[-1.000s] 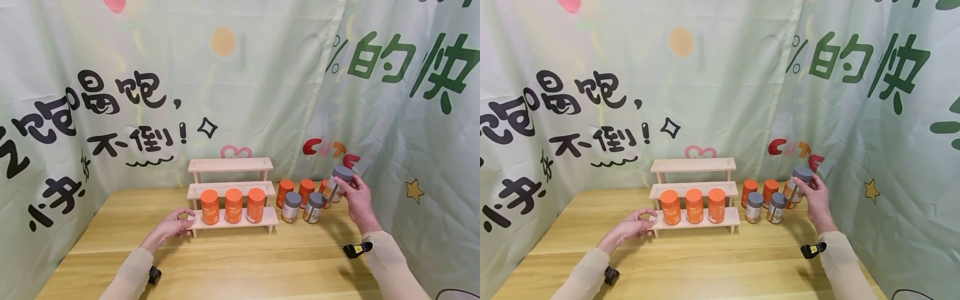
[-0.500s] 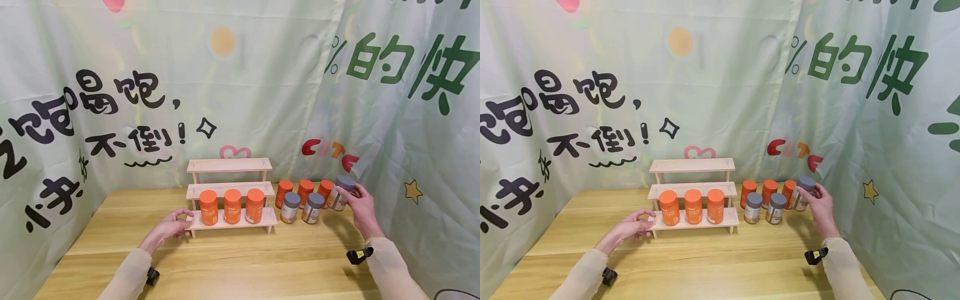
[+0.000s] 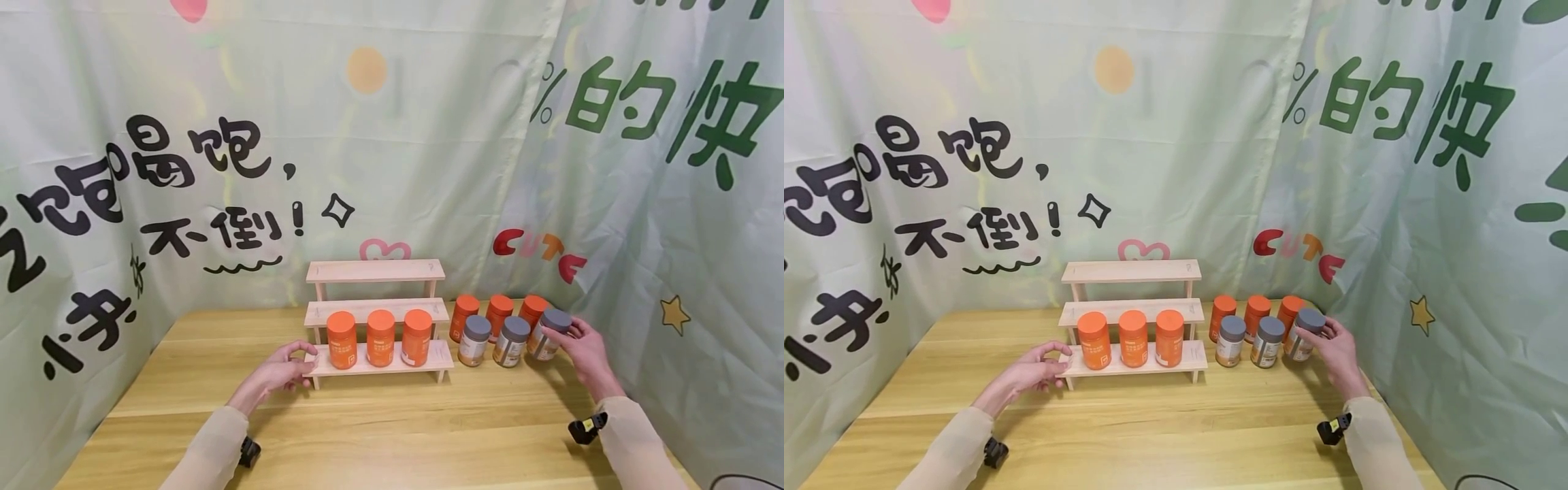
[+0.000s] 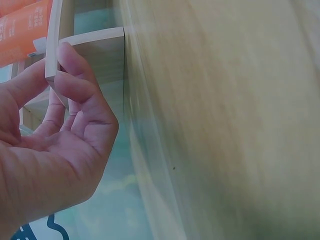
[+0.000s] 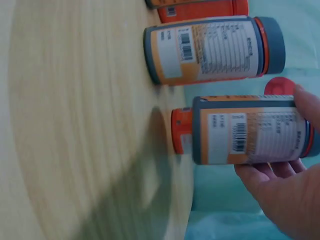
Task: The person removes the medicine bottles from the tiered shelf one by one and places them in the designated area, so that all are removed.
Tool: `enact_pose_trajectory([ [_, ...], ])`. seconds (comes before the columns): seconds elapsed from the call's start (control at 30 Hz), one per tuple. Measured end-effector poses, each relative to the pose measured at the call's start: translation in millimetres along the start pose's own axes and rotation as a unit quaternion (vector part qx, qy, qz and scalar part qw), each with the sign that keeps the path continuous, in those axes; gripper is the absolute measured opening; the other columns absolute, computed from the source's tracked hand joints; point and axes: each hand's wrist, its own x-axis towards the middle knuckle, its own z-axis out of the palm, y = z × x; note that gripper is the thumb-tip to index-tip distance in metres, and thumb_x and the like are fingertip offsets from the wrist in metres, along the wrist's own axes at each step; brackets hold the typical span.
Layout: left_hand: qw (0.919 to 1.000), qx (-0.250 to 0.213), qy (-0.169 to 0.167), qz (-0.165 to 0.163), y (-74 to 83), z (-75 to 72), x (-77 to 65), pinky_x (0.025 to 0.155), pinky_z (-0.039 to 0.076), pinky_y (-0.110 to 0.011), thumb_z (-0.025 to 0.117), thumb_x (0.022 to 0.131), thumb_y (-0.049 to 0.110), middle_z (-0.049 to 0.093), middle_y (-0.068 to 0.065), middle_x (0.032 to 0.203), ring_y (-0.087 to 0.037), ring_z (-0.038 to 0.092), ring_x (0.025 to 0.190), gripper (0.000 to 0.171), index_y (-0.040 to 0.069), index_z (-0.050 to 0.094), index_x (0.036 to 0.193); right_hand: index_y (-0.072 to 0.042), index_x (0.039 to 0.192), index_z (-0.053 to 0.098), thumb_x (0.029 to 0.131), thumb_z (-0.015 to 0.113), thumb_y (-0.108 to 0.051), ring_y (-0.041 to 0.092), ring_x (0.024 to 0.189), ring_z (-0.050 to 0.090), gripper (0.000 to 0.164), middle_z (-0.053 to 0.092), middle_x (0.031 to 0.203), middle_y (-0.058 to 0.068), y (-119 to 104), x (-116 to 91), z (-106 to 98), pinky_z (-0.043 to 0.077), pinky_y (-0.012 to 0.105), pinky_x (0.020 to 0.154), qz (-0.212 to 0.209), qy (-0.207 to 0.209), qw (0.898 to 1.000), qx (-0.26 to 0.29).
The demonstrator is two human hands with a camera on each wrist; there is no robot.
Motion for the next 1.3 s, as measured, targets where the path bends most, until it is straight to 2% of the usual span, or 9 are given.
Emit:
enact_pose_trajectory([
  [0.13, 1.0, -0.002, -0.002, 0.002, 1.4, -0.2, -1.1, 0.052, 0.042, -0.026, 0.065, 0.094, 0.02, 0.061, -0.004, 0.078, -0.017, 0.064, 0.066, 0.032, 0.012, 0.051, 0.122, 0.002, 0.152, 0.022, 0.089, 0.071, -0.037, -0.014, 0.095, 0.044, 0.089, 0.038, 0.151, 0.022, 4, 1, -2, 0.042, 0.004, 0.077, 0.007, -0.027, 0.999, -0.036],
  [0.27, 1.0, -0.001, -0.005, 0.006, 2.3, 0.1, -1.4, 0.052, 0.041, -0.027, 0.064, 0.095, 0.02, 0.061, -0.005, 0.078, -0.017, 0.064, 0.066, 0.033, 0.011, 0.05, 0.123, 0.001, 0.154, 0.016, 0.09, 0.07, -0.037, 0.008, 0.119, 0.048, 0.093, 0.028, 0.156, 0.027, 10, 3, -4, 0.04, 0.003, 0.078, 0.01, -0.053, 0.997, -0.051],
  [0.37, 1.0, -0.001, -0.005, 0.007, 2.7, 0.5, -1.4, 0.052, 0.041, -0.027, 0.064, 0.095, 0.019, 0.061, -0.005, 0.078, -0.017, 0.064, 0.066, 0.032, 0.011, 0.05, 0.123, 0.002, 0.155, 0.011, 0.09, 0.071, -0.036, 0.029, 0.135, 0.039, 0.096, 0.026, 0.156, 0.028, 13, 4, -4, 0.04, 0.003, 0.079, 0.006, -0.068, 0.996, -0.059],
  [0.43, 1.0, -0.002, -0.005, 0.005, 3.1, 0.9, -1.5, 0.052, 0.041, -0.027, 0.064, 0.095, 0.019, 0.061, -0.005, 0.078, -0.017, 0.064, 0.066, 0.032, 0.011, 0.051, 0.123, 0.003, 0.155, 0.01, 0.09, 0.071, -0.036, 0.035, 0.139, 0.034, 0.096, 0.026, 0.156, 0.028, 15, 4, -4, 0.04, 0.003, 0.078, 0.004, -0.073, 0.995, -0.061],
  [0.53, 1.0, -0.001, -0.003, 0.002, 3.6, 1.3, -1.7, 0.052, 0.042, -0.027, 0.065, 0.094, 0.02, 0.061, -0.005, 0.078, -0.017, 0.064, 0.066, 0.032, 0.012, 0.051, 0.122, 0.003, 0.154, 0.01, 0.091, 0.07, -0.036, 0.036, 0.139, 0.032, 0.095, 0.025, 0.157, 0.028, 16, 5, -4, 0.042, 0.008, 0.085, 0.009, -0.075, 0.995, -0.064],
  [0.6, 1.0, 0.0, -0.002, 0.002, 3.4, 1.4, -1.9, 0.053, 0.042, -0.027, 0.065, 0.094, 0.02, 0.062, -0.005, 0.078, -0.018, 0.064, 0.066, 0.031, 0.012, 0.052, 0.122, 0.003, 0.155, 0.009, 0.092, 0.068, -0.036, 0.037, 0.141, 0.031, 0.095, 0.023, 0.157, 0.028, 16, 5, -5, 0.043, 0.019, 0.1, 0.014, -0.078, 0.995, -0.064],
  [0.67, 1.0, 0.003, -0.002, 0.005, 2.9, 1.2, -1.8, 0.053, 0.042, -0.027, 0.065, 0.094, 0.02, 0.061, -0.005, 0.078, -0.018, 0.064, 0.066, 0.032, 0.012, 0.051, 0.122, 0.003, 0.155, 0.006, 0.093, 0.067, -0.036, 0.04, 0.144, 0.027, 0.096, 0.02, 0.158, 0.028, 16, 6, -5, 0.037, 0.036, 0.112, 0.018, -0.083, 0.994, -0.063],
  [0.77, 1.0, 0.003, 0.0, 0.008, 3.4, 1.2, -2.6, 0.053, 0.042, -0.027, 0.065, 0.095, 0.02, 0.06, -0.005, 0.078, -0.018, 0.064, 0.067, 0.032, 0.012, 0.051, 0.122, 0.003, 0.155, 0.001, 0.093, 0.067, -0.037, 0.044, 0.145, 0.022, 0.099, 0.014, 0.159, 0.03, 16, 8, -6, 0.024, 0.054, 0.116, 0.02, -0.088, 0.994, -0.058],
  [1.3, 0.9999, 0.004, 0.004, 0.012, 2.5, 2.6, -5.0, 0.052, 0.041, -0.028, 0.064, 0.095, 0.019, 0.062, -0.006, 0.08, -0.019, 0.063, 0.067, 0.032, 0.011, 0.051, 0.124, 0.003, 0.155, 0.002, 0.094, 0.066, -0.037, 0.044, 0.145, 0.023, 0.096, 0.016, 0.158, 0.031, 17, 10, -7, 0.024, 0.056, 0.116, 0.027, -0.087, 0.994, -0.053],
])
